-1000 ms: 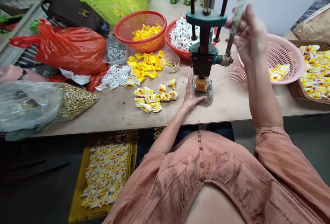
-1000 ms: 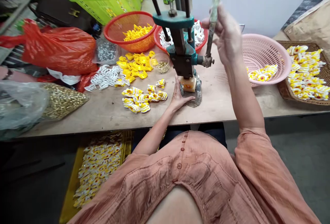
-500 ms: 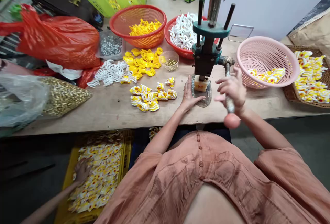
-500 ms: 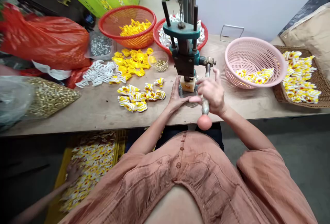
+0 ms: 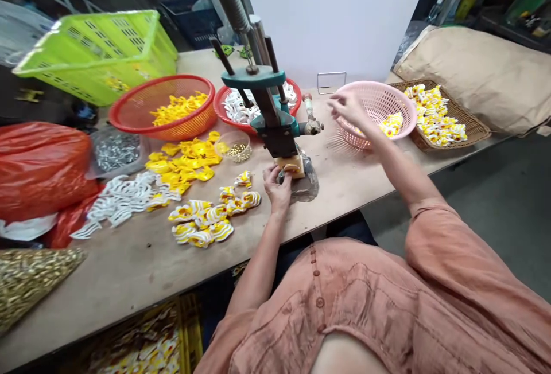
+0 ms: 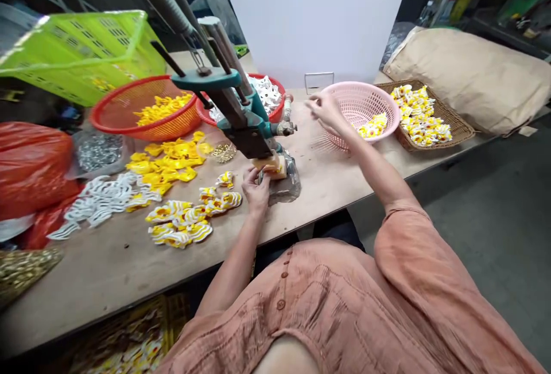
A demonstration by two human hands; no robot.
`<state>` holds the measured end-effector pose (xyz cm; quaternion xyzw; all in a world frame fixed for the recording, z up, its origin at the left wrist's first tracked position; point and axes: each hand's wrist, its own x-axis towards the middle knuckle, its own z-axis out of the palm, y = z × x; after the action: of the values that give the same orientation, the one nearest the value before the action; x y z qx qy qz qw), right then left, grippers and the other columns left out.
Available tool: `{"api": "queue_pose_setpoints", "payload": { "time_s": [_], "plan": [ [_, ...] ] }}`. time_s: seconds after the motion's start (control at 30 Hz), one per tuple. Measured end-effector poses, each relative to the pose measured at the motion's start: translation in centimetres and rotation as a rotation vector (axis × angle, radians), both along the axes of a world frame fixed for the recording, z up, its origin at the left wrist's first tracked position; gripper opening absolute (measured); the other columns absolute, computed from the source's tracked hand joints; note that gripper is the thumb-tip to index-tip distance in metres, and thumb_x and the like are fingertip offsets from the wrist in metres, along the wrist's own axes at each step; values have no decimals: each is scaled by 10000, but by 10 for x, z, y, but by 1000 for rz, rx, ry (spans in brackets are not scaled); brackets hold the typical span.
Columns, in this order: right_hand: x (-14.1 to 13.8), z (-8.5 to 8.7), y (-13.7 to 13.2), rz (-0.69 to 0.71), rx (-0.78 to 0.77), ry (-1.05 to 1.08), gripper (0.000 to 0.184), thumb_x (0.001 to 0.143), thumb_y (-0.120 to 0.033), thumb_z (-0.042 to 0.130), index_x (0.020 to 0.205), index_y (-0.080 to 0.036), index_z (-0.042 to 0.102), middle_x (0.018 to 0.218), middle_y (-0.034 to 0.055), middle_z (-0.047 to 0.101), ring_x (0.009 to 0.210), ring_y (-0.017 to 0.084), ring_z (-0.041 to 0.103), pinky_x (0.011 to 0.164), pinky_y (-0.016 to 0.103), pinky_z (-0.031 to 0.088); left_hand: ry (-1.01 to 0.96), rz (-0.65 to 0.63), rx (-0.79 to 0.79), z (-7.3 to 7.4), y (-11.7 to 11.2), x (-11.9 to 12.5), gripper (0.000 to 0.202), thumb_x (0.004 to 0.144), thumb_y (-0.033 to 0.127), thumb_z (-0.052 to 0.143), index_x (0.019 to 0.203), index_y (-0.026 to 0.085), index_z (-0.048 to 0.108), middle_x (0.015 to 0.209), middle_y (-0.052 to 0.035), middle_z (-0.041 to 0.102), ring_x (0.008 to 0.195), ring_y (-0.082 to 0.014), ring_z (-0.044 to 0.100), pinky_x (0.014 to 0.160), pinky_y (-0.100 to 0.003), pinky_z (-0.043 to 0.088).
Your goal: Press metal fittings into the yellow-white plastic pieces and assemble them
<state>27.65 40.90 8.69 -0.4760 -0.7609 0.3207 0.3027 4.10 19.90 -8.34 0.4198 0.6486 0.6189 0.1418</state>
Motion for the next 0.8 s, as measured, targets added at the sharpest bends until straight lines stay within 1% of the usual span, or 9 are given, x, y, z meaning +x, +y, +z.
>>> {"api": "queue_pose_setpoints", "payload": {
  "time_s": [0.07,0.1,0.17,0.23,0.33,0.43,0.6,0.67,0.8],
  "plan": [
    [53,10,15,-144,118,-371,320,1039,-448,676,1119,-152,769,1051,129,784,1008,247,732,989,420,596,13,48,33,-1,-4,6,202,871,302,820,1032,180,820,1124,-74,676,1152,-232,658,1068,-357,538],
    [78,14,22,-176,111,-601,287,978,-399,760,1096,-139,788,1073,150,790,1058,284,729,1010,436,581,15,61,55,-1,-5,8,198,882,299,808,1037,175,818,1113,-72,668,1119,-224,663,1041,-350,546],
    [116,18,35,-161,5,-1011,347,851,-377,890,1071,-118,819,1092,180,801,1107,346,724,1000,449,570,32,76,88,1,-5,10,188,896,290,790,1037,169,813,1078,-62,650,1030,-203,663,968,-329,560],
    [137,13,40,-75,-117,-1215,454,804,-446,927,1107,-119,837,1121,184,810,1102,363,732,959,435,572,65,81,103,4,-2,9,154,890,267,791,1008,170,811,1028,-48,639,935,-180,641,884,-304,553],
    [149,0,39,3,-126,-1169,570,845,-520,879,1289,-169,813,1245,159,805,1130,339,734,951,404,567,73,89,113,9,4,8,73,893,230,788,933,169,798,940,-30,645,823,-151,599,772,-270,508],
    [153,-7,32,-3,-55,-1027,655,900,-465,828,1480,-185,713,1322,154,785,1171,317,722,984,386,548,15,112,97,10,2,15,59,930,212,755,960,172,786,913,-21,668,767,-130,583,719,-249,486],
    [163,-9,26,41,-146,-1004,549,981,-380,773,1502,-220,702,1321,183,779,1090,276,707,963,387,492,-27,34,58,12,-33,13,185,1024,277,668,1155,200,773,973,-39,732,698,-131,612,684,-262,523],
    [165,-13,26,-12,-177,-914,490,943,-317,828,1420,-242,749,1249,175,795,931,223,690,909,389,484,92,41,28,20,-57,-5,222,1046,257,608,1180,215,781,1049,-60,757,783,-166,670,777,-301,574],
    [163,-27,26,-138,-183,-689,513,769,-82,922,1239,-251,804,1099,164,787,719,151,615,780,396,472,435,69,-126,37,-103,-50,390,1025,140,494,1260,224,794,1254,-117,733,1205,-273,689,1118,-423,546]
  ]
}}
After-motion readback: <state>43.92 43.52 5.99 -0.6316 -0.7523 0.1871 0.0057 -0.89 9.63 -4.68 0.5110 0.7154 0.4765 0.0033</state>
